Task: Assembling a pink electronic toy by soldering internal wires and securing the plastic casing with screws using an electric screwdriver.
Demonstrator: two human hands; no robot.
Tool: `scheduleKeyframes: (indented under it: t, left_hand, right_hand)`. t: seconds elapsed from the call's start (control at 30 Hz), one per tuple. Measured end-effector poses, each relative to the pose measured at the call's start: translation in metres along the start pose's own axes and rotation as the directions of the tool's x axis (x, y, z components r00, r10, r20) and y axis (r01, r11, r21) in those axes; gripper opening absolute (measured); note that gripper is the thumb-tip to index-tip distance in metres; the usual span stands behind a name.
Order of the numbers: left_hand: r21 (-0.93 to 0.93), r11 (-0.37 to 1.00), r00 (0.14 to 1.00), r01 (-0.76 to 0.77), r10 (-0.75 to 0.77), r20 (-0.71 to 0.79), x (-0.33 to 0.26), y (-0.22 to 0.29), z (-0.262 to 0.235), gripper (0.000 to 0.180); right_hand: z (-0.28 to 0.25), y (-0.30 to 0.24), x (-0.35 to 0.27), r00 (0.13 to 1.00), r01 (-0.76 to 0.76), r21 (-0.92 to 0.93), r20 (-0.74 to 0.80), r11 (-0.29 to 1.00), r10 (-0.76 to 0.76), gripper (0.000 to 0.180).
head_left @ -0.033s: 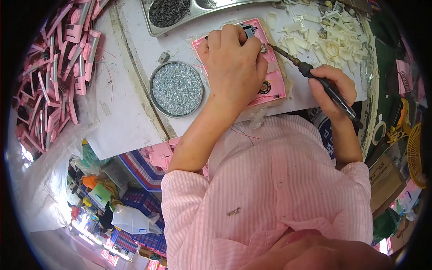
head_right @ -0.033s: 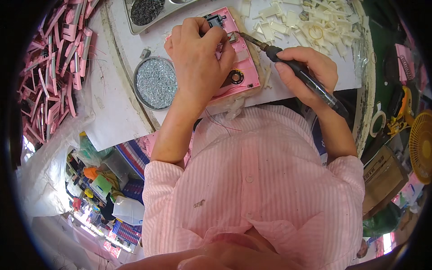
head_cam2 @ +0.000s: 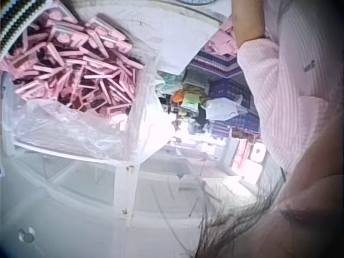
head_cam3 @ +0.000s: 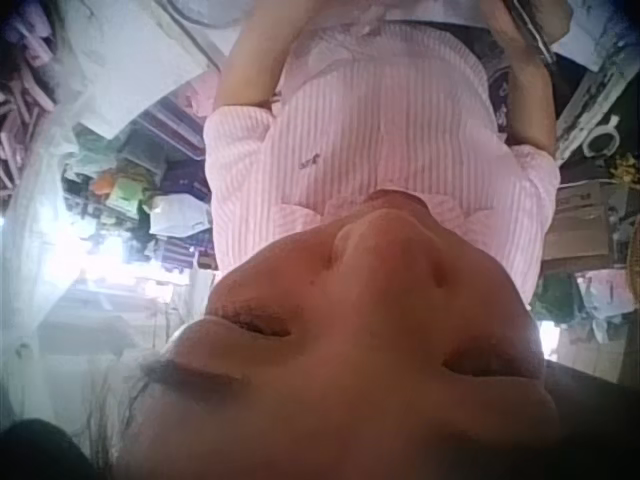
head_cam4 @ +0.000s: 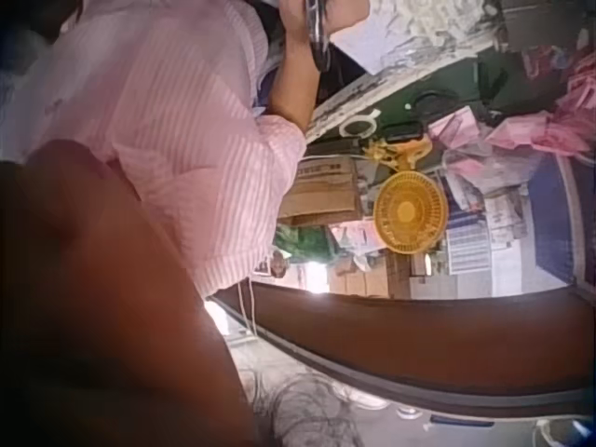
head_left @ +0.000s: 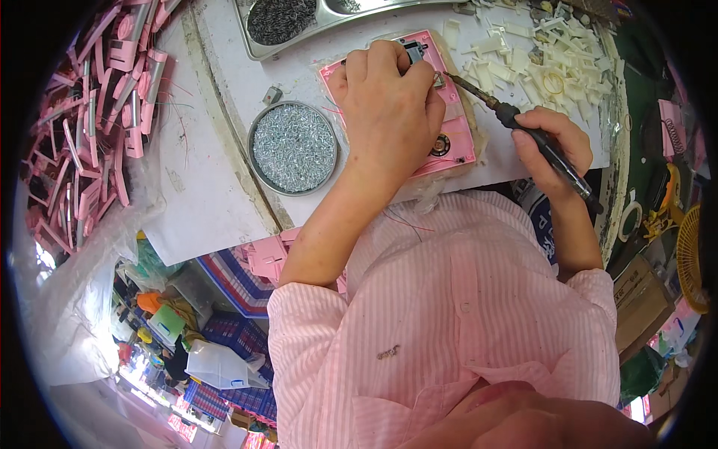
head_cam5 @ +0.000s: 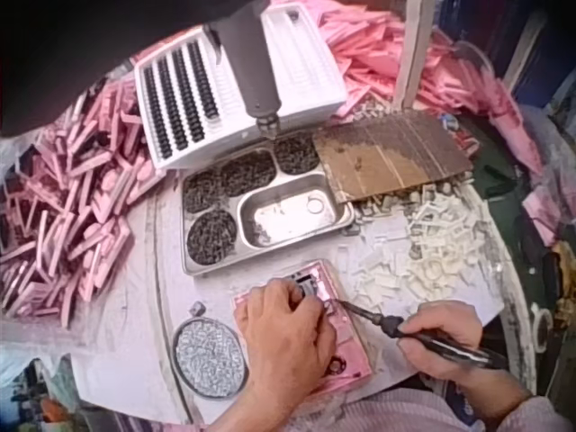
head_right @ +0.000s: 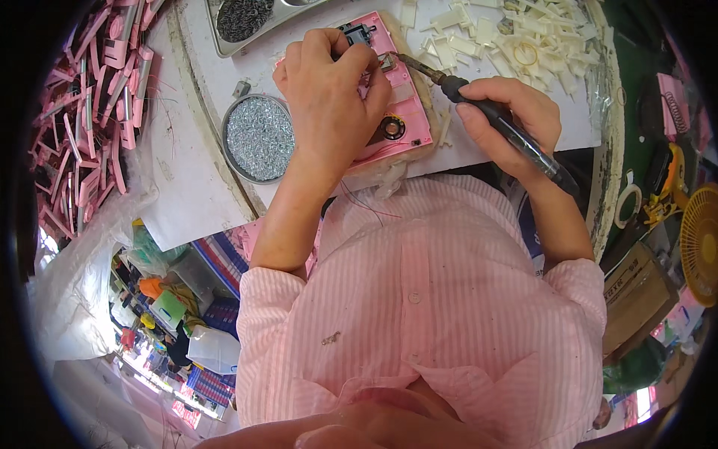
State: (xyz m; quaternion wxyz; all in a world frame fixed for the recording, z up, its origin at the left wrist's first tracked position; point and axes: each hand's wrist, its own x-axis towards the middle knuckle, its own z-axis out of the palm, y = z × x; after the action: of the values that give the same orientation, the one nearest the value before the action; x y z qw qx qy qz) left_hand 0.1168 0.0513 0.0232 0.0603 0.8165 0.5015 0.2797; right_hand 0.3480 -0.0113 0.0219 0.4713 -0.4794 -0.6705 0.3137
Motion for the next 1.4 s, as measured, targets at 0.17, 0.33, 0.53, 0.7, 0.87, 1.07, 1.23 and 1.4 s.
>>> scheduleKeyframes:
  t: [0.17,0.33,0.53,0.7,0.87,1.07,1.23,1.4]
  left_hand:
    - [0.028,1.000,0.999,0.014,-0.015,0.036,0.0006,0.0000,-0.0009,0.014]
    - [0.022,1.000,1.000,0.017,-0.018,0.025,0.0003,0.0009,-0.0007,0.016]
    - [-0.011,1.000,0.999,-0.006,0.005,-0.041,-0.0002,-0.0003,0.0030,0.013]
    - [0.014,1.000,1.000,0.009,-0.009,0.010,-0.0014,-0.0005,0.0004,0.014]
    - [0.021,1.000,1.000,-0.001,0.001,0.007,-0.0007,0.0001,0.0007,0.013]
    - [0.015,1.000,1.000,-0.005,0.005,-0.004,-0.0012,-0.0011,0.0012,0.014]
    - [0.017,1.000,1.000,-0.011,0.011,-0.011,-0.0019,-0.0012,0.0017,0.014]
    - [0.017,1.000,0.999,-0.019,0.020,-0.026,-0.0017,-0.0021,0.0026,0.014]
  right_hand:
    - [-0.0005,-0.0002,-0.0002,0.999,-0.011,-0.010,0.040,1.000,0.012,0.023]
    - [-0.0004,-0.0003,0.0010,0.998,0.002,-0.037,0.061,0.999,0.001,0.023]
    - [0.0019,0.0009,-0.0043,0.995,-0.095,0.042,-0.039,0.995,0.097,0.023]
    - [0.0022,-0.0026,-0.0008,0.995,-0.095,0.020,-0.013,0.995,0.095,0.022]
    - [0.0023,0.0003,0.0027,0.996,0.064,-0.054,0.063,0.996,-0.061,0.022]
    - [-0.0006,0.0017,0.0005,0.998,0.069,-0.045,0.014,0.997,-0.068,0.023]
    - [0.0001,0.0001,-0.0001,0.998,0.067,-0.066,0.018,0.996,-0.065,0.023]
    - [-0.0034,0.0029,-0.0023,0.996,0.067,-0.072,-0.046,0.995,-0.070,0.023]
